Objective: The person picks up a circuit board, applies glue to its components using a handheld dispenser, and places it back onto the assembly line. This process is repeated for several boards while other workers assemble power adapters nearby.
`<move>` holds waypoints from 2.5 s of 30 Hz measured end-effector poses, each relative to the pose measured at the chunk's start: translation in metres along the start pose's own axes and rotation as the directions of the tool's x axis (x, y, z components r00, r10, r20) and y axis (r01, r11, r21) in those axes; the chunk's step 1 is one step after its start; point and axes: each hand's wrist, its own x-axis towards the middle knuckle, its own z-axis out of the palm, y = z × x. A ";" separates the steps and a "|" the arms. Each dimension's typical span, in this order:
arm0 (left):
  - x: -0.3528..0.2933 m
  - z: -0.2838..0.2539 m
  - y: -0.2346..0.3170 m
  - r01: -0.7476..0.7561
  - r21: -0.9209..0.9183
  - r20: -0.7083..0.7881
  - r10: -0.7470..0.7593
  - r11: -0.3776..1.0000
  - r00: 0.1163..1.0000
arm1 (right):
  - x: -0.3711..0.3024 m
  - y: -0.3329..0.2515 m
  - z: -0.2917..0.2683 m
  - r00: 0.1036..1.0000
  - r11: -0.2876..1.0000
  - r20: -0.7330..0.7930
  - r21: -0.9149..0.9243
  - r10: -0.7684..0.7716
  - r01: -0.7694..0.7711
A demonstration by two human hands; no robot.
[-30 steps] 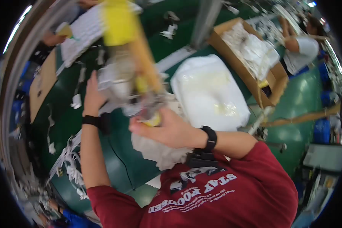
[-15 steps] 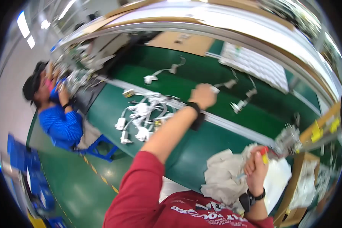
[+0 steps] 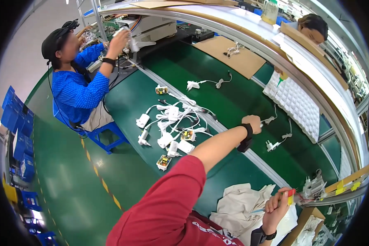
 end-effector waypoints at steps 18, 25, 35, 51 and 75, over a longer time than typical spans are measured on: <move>-0.279 0.013 0.014 0.493 -0.853 0.428 0.312 -0.171 0.848 | 0.060 -0.009 0.048 0.894 0.985 0.440 0.170 -0.088 0.013; -0.288 0.026 0.024 0.514 -0.850 0.456 0.324 -0.117 0.829 | 0.059 -0.011 0.063 0.885 0.974 0.449 0.226 -0.126 0.024; -0.265 0.034 0.021 0.481 -0.876 0.461 0.265 -0.013 0.847 | 0.075 0.014 0.057 0.896 0.985 0.442 0.170 -0.048 -0.031; -0.255 0.034 0.029 0.472 -0.882 0.458 0.252 0.006 0.853 | 0.079 0.017 0.042 0.924 0.996 0.380 0.061 0.032 -0.060; -0.248 0.035 0.023 0.533 -0.833 0.508 0.174 -0.148 0.843 | 0.058 0.017 0.035 0.894 0.989 0.442 0.090 0.067 -0.118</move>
